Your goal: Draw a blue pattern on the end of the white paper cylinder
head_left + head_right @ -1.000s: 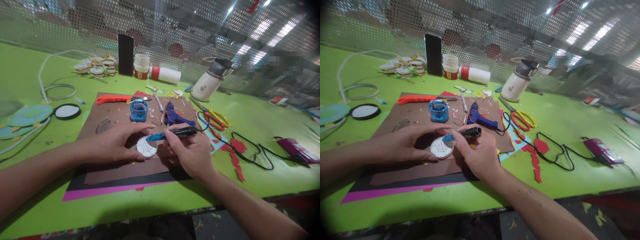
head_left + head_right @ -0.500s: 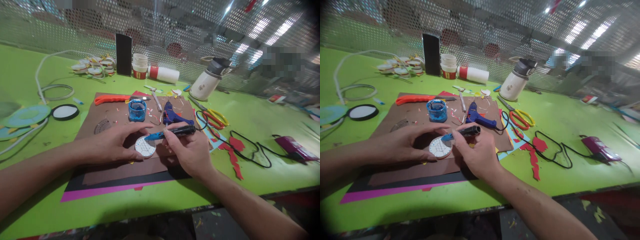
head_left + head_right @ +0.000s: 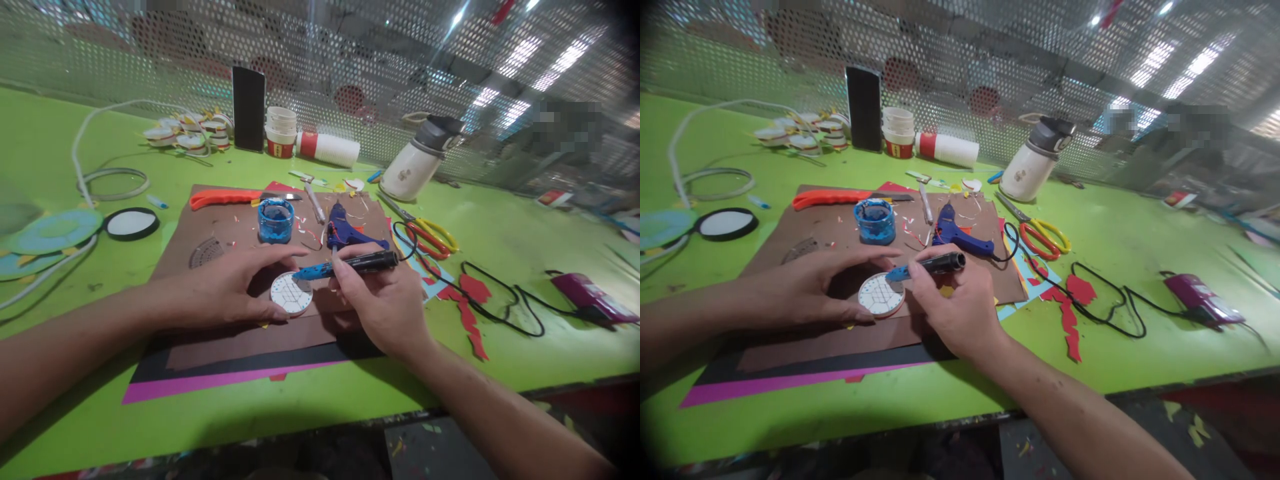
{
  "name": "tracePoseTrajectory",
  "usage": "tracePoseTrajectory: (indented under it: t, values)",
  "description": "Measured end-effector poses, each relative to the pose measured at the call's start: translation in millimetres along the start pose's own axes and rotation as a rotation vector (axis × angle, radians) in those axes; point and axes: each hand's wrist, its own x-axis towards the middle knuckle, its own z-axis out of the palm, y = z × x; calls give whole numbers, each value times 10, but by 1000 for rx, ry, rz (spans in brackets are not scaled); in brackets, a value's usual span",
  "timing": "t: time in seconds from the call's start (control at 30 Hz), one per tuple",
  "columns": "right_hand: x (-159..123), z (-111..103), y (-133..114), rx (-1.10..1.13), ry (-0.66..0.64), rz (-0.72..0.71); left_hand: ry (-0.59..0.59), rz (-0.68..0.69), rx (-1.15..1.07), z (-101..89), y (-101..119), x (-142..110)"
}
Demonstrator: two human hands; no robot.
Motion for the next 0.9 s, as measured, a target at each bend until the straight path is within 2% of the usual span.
tracePoseTrajectory:
  t: [0.63, 0.9]
  values:
    - [12, -1, 21, -64, -10, -49, -9, -24, 6, 21, 18, 26]
    - [16, -31, 12, -126, -70, -176, 4, 19, 28, 9, -29, -4]
